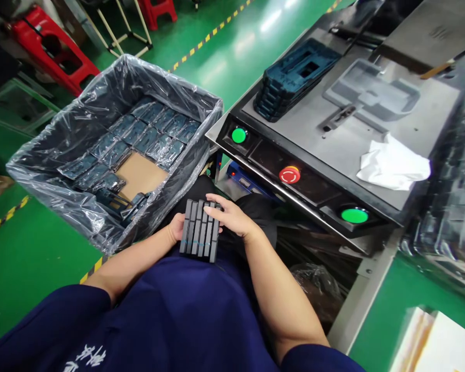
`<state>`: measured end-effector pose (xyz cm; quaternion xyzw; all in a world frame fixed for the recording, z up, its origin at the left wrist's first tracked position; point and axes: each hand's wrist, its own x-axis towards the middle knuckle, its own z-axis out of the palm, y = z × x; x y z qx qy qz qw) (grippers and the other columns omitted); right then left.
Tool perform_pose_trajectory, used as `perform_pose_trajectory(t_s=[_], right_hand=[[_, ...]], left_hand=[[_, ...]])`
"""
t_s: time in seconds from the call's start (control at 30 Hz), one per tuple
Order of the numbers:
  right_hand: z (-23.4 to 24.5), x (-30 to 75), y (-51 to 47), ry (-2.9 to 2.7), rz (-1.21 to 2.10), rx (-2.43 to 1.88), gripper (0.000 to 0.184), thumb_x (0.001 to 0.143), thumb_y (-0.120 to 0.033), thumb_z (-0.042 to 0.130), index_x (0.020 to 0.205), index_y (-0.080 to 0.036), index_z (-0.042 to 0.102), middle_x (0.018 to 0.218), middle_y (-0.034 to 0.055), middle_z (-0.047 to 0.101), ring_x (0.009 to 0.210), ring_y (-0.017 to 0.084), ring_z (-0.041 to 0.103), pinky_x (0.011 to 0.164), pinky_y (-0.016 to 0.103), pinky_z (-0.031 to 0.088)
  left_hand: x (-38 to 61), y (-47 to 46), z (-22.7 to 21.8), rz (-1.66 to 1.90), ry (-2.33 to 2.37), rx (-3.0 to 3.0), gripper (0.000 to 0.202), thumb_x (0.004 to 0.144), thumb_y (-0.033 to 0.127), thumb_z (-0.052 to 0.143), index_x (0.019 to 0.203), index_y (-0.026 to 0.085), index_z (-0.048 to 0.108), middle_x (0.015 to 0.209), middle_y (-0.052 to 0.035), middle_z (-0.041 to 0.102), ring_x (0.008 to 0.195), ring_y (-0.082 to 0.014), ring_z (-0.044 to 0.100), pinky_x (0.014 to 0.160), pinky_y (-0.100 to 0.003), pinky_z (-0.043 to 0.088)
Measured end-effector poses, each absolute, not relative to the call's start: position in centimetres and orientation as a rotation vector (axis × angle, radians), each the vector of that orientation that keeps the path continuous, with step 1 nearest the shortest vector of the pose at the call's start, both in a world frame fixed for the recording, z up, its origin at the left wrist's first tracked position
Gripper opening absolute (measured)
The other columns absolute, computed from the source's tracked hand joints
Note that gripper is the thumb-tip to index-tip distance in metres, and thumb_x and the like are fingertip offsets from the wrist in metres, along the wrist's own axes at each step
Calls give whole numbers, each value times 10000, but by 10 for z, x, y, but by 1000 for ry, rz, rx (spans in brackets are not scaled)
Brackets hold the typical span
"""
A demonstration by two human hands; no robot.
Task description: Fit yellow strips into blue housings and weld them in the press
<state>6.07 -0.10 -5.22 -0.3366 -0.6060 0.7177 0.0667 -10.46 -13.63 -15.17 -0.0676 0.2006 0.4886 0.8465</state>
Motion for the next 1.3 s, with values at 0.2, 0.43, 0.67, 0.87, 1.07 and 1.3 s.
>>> perform_pose_trajectory(t_s=[0.2,0.43,0.67,0.87,1.07,1.3], right_hand=[[-35,82,10,-1932,2215,-1155,641,746,-513,756,1291,-208,616,1117,74,707,885,219,689,872,413,568],[-14,96,15,-2086,1986,-1455,470,761,-407,715,1182,-204,669,736,17,686,580,157,623,451,251,513],[8,113,18,-1941,1191,-1556,494,791,-334,620,1267,-205,588,952,70,709,795,242,688,714,398,585],[-14,86,-35,-1940,741,-1270,355,839,-272,572,1184,-198,615,1104,116,635,1053,292,605,983,502,484],[-63,73,-84,-1893,1122,-845,535,821,-115,562,1321,-296,506,1230,108,536,1145,293,564,981,494,499],[-74,89,-84,-2086,1092,-801,690,771,-137,596,1419,-262,392,1224,130,528,1094,296,552,921,499,512]], left_hand=[[-107,-137,-156,965,403,-133,414,584,243,667,966,86,699,950,-181,735,1040,-396,648,983,-508,397],[-105,-136,-152,1019,399,-140,571,595,261,632,1142,99,661,1113,-186,711,1123,-394,617,1023,-525,366],[-102,-129,-130,1067,266,-80,733,694,347,595,1386,119,507,1389,-228,550,1293,-382,508,1088,-564,279],[-101,-126,-121,1117,283,-88,693,708,389,590,1343,116,546,1392,-229,546,1286,-378,515,1074,-541,316],[-109,-132,-132,1211,395,-217,505,712,369,589,1109,68,669,1102,-189,713,1091,-343,640,1002,-484,412],[-113,-137,-155,1169,429,-245,432,656,334,625,1008,92,689,987,-168,739,1034,-366,660,976,-490,422]])
